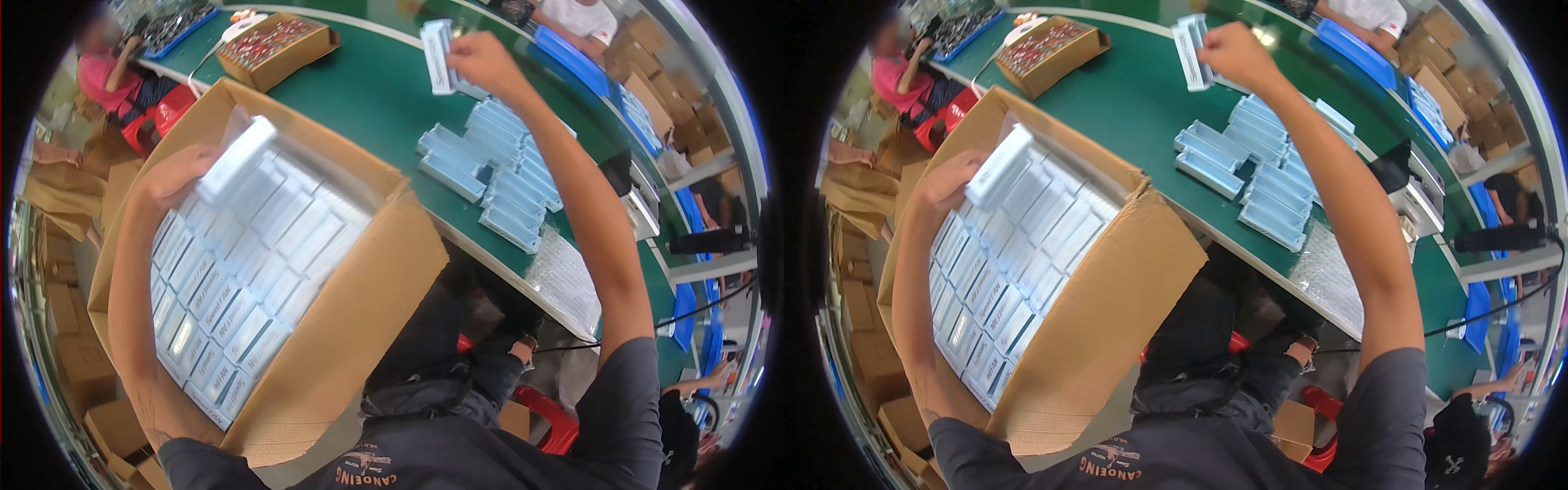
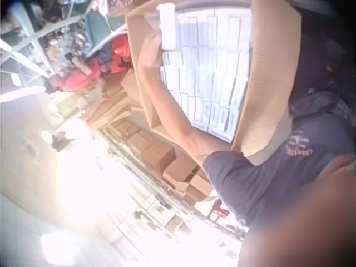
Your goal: Unpacking plastic fan housings from a box and using a benchtop press tool to assemble internal components into them on an electronics production floor.
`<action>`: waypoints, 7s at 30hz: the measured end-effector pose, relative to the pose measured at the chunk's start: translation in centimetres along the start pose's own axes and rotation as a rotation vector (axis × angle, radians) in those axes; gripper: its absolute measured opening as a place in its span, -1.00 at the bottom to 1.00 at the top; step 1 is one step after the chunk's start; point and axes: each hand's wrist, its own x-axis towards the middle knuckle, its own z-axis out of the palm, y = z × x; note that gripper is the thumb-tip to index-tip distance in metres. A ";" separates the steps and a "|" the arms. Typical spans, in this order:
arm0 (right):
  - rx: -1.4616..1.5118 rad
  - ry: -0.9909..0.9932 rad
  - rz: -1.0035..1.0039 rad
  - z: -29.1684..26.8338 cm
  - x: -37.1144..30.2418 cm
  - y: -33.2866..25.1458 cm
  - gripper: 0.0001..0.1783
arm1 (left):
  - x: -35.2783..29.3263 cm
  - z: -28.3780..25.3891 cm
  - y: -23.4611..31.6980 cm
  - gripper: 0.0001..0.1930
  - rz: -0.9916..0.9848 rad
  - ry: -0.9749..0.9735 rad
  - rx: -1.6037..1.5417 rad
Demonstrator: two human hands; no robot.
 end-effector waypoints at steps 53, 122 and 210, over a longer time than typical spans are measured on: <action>-0.255 1.499 0.662 -20.9 -64.3 13.2 -0.80 | 12.0 40.3 27.4 -0.83 1.595 -0.277 1.036; 1.697 0.852 0.377 2.9 -46.3 -5.7 -0.27 | 5.1 48.0 11.6 -0.54 0.674 0.244 -0.572; 0.481 0.792 0.077 -4.4 -42.8 -3.6 -0.29 | 9.6 50.0 17.4 -0.26 0.995 -0.365 -0.035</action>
